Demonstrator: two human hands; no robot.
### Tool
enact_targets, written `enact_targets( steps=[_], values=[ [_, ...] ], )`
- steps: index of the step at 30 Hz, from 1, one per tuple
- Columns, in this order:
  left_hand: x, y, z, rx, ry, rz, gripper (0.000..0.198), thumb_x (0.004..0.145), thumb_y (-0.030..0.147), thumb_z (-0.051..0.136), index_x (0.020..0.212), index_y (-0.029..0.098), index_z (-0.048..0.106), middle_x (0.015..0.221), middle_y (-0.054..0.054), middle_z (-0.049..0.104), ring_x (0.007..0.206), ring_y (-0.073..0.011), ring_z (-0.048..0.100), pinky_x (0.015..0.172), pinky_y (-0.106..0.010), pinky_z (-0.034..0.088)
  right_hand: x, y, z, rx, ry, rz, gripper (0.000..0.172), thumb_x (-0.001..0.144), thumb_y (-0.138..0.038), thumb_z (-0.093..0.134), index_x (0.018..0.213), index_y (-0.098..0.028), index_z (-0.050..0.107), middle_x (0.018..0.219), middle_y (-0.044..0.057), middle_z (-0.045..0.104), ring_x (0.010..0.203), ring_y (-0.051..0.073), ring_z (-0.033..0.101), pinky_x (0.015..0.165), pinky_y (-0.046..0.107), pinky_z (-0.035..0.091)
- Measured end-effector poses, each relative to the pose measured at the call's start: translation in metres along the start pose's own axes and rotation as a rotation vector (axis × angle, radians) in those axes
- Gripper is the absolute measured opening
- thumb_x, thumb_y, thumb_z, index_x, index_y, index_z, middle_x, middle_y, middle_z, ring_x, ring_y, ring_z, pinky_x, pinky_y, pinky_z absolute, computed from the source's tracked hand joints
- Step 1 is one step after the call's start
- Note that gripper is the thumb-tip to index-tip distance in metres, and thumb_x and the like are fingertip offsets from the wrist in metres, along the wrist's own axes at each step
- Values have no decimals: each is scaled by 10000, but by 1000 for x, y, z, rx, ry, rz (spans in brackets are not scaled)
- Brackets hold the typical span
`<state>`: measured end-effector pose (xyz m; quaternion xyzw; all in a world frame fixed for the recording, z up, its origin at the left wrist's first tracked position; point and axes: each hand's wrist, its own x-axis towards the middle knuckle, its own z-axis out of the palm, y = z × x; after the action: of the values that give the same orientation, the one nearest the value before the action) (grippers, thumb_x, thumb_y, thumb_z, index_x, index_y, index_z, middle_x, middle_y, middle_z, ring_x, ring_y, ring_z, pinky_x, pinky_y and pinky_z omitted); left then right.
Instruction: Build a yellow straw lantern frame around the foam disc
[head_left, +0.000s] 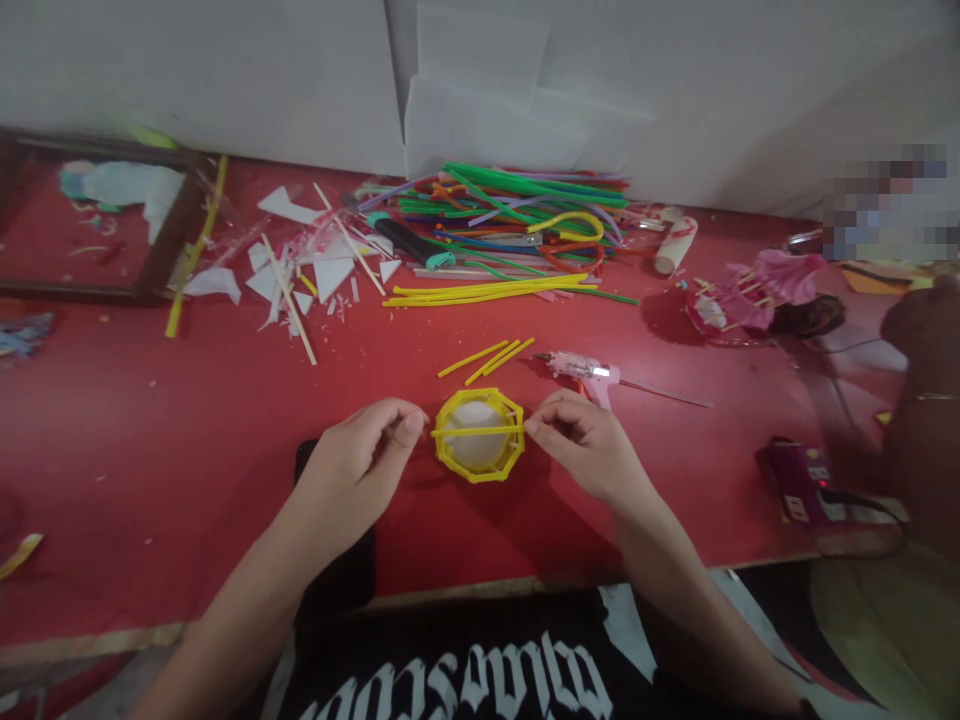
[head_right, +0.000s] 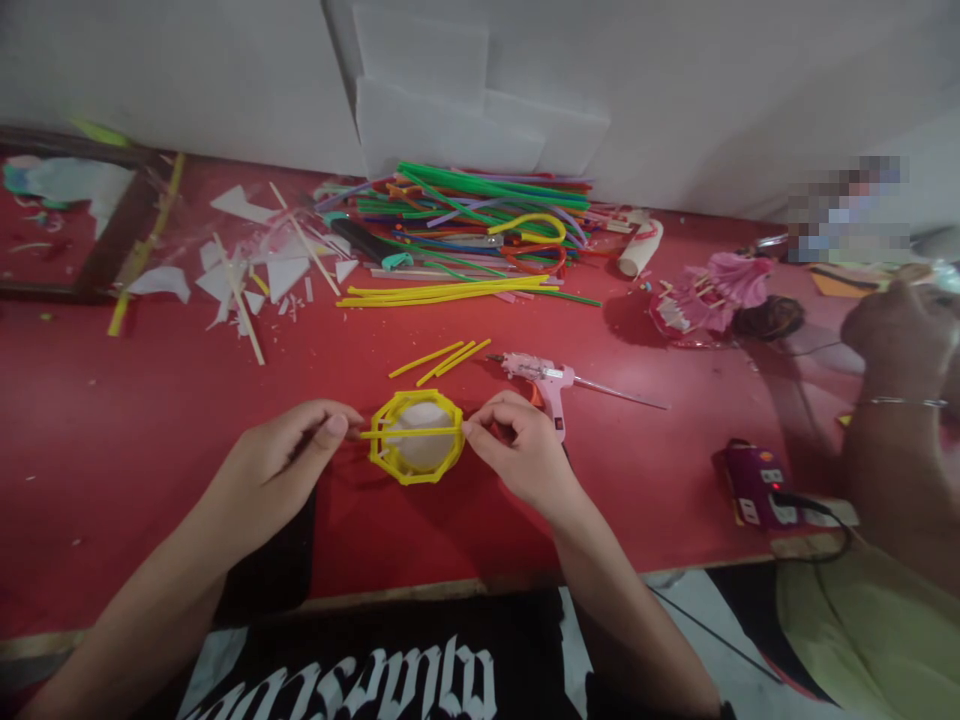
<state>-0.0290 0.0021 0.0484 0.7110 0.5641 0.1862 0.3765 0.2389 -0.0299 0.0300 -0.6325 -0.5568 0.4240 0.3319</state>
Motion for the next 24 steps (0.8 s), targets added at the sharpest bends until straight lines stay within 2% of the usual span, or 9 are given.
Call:
enact_targets(
  steps=[5, 17, 24],
  values=[
    [-2, 4, 2, -53, -80, -40, 360, 1005, 534, 494, 906, 224, 649, 750, 16, 684, 658, -154, 621, 606, -272, 446, 0, 0, 1, -12, 8, -5, 214, 904, -322, 653, 719, -215, 644, 830, 30, 620, 758, 163, 562, 634, 307, 432],
    [1, 6, 10, -44, -86, -70, 363, 987, 532, 496, 876, 223, 650, 766, 9, 696, 654, -157, 616, 596, -280, 432, 1, -2, 1, -55, 30, -11, 206, 884, -307, 649, 702, -211, 639, 809, 19, 614, 690, 139, 523, 600, 298, 406],
    [2, 5, 11, -43, -60, -64, 313, 985, 465, 490, 851, 224, 641, 763, 4, 717, 685, -170, 656, 608, -277, 449, -2, -4, 2, -85, 54, -36, 199, 885, -292, 650, 705, -208, 632, 800, 21, 614, 696, 142, 519, 583, 289, 383]
  ],
)
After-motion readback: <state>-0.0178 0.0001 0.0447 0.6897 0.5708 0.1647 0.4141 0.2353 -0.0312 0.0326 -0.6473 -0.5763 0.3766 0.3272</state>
